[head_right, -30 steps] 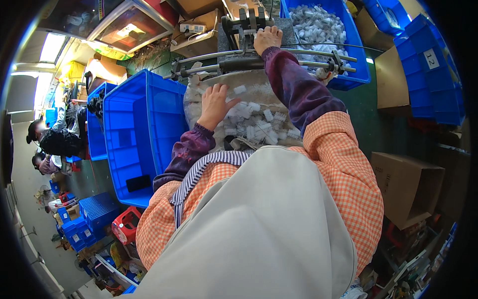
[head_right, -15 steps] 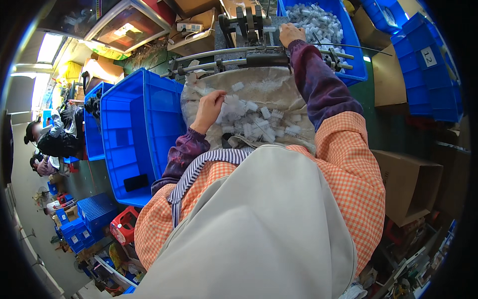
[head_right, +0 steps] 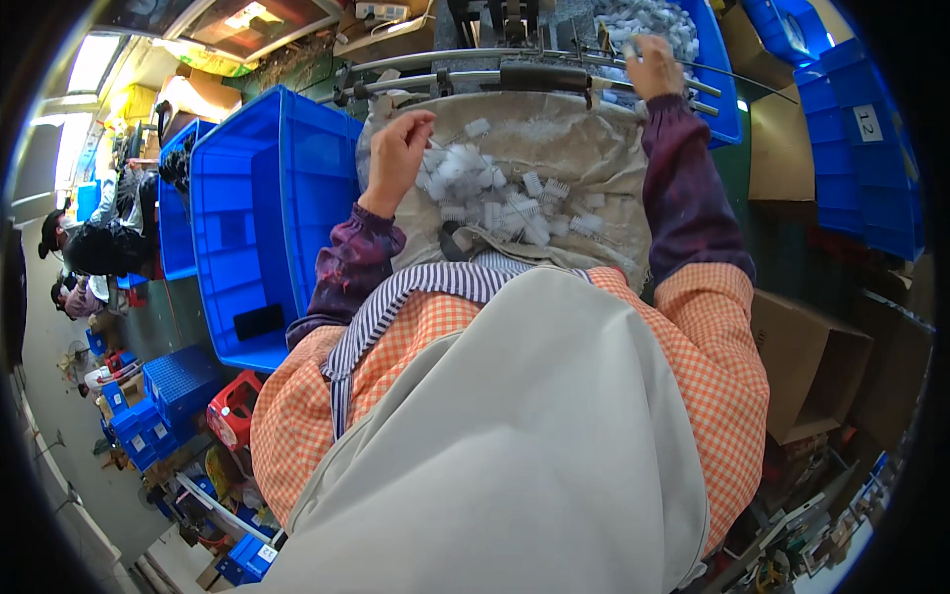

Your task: The person sorts small white plastic components from a large sack into a blue bin. They pick up handfuls of the items, separate them by hand, and place them into the container. The task is repetitive and involves continuous manual handling of the small parts.

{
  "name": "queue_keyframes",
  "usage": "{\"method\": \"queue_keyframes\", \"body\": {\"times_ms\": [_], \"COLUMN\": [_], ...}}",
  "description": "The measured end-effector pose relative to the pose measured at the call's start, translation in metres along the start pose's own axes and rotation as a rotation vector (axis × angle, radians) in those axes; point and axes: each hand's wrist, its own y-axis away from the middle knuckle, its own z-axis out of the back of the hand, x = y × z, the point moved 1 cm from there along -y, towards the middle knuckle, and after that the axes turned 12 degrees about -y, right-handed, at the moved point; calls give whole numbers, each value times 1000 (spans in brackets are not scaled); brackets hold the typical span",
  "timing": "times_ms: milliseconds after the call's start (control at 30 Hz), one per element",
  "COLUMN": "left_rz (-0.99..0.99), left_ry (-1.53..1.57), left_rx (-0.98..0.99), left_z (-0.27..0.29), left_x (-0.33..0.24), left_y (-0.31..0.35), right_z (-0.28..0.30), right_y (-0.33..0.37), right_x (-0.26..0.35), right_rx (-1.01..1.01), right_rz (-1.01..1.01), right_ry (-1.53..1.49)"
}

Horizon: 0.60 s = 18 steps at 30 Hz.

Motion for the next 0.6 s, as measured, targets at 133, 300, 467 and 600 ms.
{"method": "queue_keyframes", "body": {"times_ms": [133, 300, 467, 600], "left_rz": [70, -278, -715, -751], "left_ry": [50, -142, -143, -260], "left_rx": [-32, -274, 61, 322], "left_z": [26, 36, -2, -28], "left_x": [-32, -62, -78, -79], "left_y": [4, 30, 74, 94], "right_z": [2, 10, -9, -17], "right_y": [61, 119, 156, 170], "right_x": [85, 172, 191, 179], "right_rx": [432, 907, 963, 866], "right_rz": [-76, -475, -892, -932], "right_ry": [-544, -1112, -1504, -1609]}}
